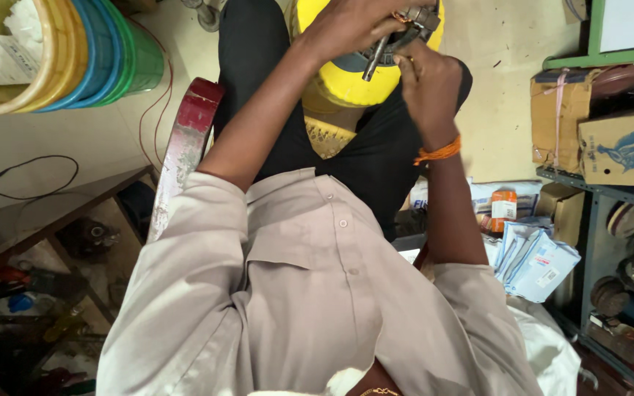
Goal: The person sits with a motor armature on their lap and repeatedly uses a small metal tool to scrape or adjust the commutator segments. The hands rotate the armature and continue the scraping motion throughout the clip.
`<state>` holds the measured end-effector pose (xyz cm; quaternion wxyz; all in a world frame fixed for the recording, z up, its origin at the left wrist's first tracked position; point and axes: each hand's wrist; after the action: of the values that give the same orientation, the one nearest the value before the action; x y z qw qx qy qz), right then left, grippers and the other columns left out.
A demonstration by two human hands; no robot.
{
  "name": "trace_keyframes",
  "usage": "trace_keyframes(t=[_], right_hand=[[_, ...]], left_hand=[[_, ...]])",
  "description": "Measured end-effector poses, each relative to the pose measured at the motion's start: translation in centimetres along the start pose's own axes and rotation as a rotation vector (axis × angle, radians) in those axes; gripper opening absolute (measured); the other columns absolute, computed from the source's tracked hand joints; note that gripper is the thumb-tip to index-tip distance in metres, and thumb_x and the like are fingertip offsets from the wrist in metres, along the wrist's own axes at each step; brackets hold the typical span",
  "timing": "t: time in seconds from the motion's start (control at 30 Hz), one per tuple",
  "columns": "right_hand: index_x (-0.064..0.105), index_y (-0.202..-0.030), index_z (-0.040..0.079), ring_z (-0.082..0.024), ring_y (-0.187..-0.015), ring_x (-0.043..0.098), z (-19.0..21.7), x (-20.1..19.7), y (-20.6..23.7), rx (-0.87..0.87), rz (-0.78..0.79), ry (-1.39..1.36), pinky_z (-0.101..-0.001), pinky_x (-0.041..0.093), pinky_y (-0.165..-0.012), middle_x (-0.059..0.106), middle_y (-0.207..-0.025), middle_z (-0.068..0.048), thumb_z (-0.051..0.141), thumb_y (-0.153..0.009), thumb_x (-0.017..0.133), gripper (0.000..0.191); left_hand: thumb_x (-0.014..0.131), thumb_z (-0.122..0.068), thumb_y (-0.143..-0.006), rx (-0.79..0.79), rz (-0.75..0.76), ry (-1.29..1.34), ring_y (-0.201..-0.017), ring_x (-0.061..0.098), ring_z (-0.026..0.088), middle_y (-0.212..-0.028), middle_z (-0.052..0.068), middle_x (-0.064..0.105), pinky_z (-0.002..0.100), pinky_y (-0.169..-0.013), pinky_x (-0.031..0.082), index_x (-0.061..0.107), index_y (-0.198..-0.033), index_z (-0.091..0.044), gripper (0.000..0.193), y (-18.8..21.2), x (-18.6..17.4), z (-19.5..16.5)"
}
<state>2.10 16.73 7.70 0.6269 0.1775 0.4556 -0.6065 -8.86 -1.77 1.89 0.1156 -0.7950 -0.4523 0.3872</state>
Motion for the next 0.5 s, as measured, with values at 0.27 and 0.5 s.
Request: trace_keyframes(t=[0.27,0.5], right_hand=[[0.073,-0.1,0.0,-0.018,-0.065,0.06,1.0,-1.5,2.7,0.157,0.033,-0.181,-0.0326,0.047,-0.061,0.071,-0.086,-0.012,0.001,-0.095,0.077,0.006],[0.076,-0.097,0.0,-0.02,-0.061,0.047,1.3,-4.6,-0.1,0.13,0.002,-0.115,-0.0332,0.039,-0.059,0.056,-0.075,-0.014,0.001,-0.094,0.08,0.005]], left_hand=[[0.081,-0.018,-0.081,0.427,-0.236,-0.515,-0.123,0.057,0.026,-0.14,-0.003,0.065,0.046,-0.103,0.043,0.072,-0.119,-0.018,0.039,3.4,1.3,-1.1],[0.079,-0.007,-0.098,0.134,-0.13,-0.092,-0.091,0.065,0.021,-0.115,0.004,0.068,0.036,-0.081,0.051,0.063,-0.105,-0.006,0.017,5.1,1.9,-2.3]])
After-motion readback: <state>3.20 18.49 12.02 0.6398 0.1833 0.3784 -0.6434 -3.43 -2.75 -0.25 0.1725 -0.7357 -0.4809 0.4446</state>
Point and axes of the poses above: each hand's wrist, its own y-axis away from the middle knuckle, its own x-axis out of the palm, z = x × y
